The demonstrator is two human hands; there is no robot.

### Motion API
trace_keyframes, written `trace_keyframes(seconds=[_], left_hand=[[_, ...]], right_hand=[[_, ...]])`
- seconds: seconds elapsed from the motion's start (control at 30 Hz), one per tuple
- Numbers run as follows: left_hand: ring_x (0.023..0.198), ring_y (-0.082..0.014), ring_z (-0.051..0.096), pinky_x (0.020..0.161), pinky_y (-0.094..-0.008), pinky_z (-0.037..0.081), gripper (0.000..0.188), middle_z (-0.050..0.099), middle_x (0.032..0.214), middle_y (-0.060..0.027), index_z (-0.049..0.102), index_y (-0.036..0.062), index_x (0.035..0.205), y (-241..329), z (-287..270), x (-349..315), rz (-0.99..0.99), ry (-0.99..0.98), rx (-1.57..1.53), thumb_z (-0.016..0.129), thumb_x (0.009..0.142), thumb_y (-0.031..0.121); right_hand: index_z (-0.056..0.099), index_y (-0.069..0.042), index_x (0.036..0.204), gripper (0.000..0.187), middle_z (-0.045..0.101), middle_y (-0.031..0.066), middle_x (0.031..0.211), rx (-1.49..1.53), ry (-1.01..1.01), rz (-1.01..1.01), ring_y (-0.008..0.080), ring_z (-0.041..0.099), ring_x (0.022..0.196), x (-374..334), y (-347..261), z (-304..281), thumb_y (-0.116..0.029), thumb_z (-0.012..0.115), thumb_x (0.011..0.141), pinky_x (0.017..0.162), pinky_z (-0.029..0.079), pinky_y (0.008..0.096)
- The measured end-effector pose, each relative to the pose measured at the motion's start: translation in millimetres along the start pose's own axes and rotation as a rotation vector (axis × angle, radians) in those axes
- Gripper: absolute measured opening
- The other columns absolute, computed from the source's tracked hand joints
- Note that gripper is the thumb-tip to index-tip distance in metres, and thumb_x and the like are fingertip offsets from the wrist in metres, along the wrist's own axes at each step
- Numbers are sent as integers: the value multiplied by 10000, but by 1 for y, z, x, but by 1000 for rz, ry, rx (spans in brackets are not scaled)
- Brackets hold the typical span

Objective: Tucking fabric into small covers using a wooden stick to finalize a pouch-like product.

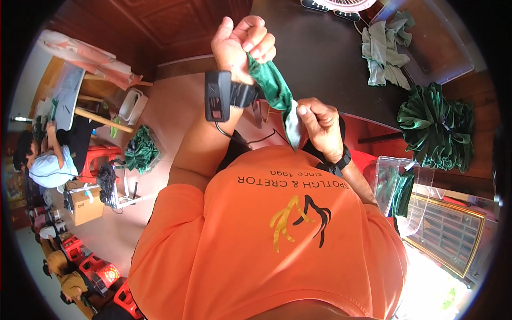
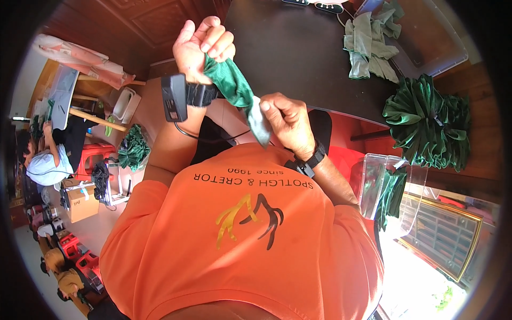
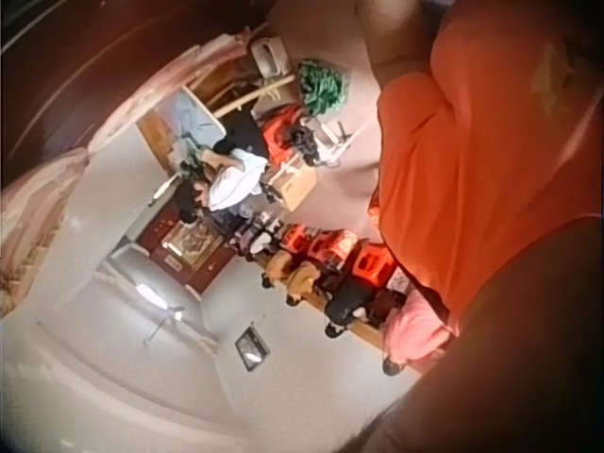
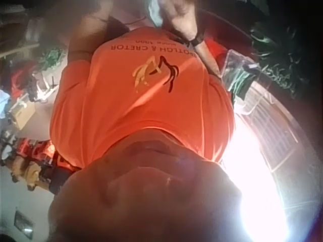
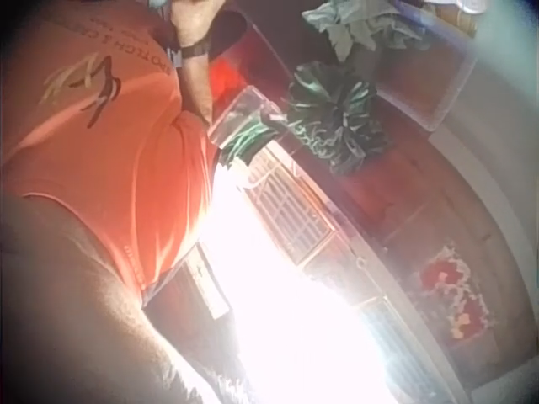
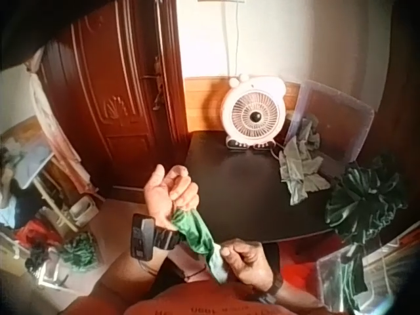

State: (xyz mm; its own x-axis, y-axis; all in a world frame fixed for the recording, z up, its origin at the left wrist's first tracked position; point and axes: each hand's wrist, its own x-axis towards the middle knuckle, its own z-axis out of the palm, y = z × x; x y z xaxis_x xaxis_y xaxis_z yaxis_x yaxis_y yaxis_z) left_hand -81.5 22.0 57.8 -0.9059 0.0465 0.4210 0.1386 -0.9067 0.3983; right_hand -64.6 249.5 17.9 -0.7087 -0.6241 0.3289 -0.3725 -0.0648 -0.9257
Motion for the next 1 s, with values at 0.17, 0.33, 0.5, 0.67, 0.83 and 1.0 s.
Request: trace_keyframes(seconds=[0.17,0.33,0.5,0.67,0.83,1.0], left_hand=[[490,-131,343,490,-279,308,596,343,514,14,605,11,905,6,-3,-1,9,53,-6,256,924,494],[496,-137,351,480,-273,330,641,339,515,5,589,-16,959,4,-11,1,-1,-93,-24,207,939,498],[504,-138,360,480,-270,343,699,336,538,2,568,-33,1041,12,-14,8,-33,-143,-14,206,924,553],[969,-251,588,807,-333,454,576,598,1094,-188,496,-21,1195,4,25,-6,154,368,656,382,910,467],[763,-94,547,575,-203,388,346,585,909,-30,549,29,1080,-10,17,-36,149,400,1013,455,906,313],[649,-51,477,527,-193,369,245,542,789,11,557,6,997,-27,31,-33,108,513,1044,519,870,212]], right_hand=[[614,13,874,154,611,50,716,1,69,105,80,524,627,1,7,4,-126,561,915,604,453,241],[611,10,852,160,616,56,721,8,11,-62,92,525,606,5,3,7,-132,567,910,574,440,249],[618,8,842,140,620,77,717,-149,5,-126,133,560,598,10,-1,5,-118,584,891,567,446,258],[627,2,852,109,621,69,708,-196,212,-80,118,559,581,18,6,-1,-101,601,876,548,447,244],[631,-2,865,101,607,79,684,-187,261,-30,114,559,582,19,11,-3,-101,608,866,552,453,245],[639,2,858,62,610,70,734,-207,283,-68,112,583,620,19,3,-2,-47,649,822,576,471,238]])
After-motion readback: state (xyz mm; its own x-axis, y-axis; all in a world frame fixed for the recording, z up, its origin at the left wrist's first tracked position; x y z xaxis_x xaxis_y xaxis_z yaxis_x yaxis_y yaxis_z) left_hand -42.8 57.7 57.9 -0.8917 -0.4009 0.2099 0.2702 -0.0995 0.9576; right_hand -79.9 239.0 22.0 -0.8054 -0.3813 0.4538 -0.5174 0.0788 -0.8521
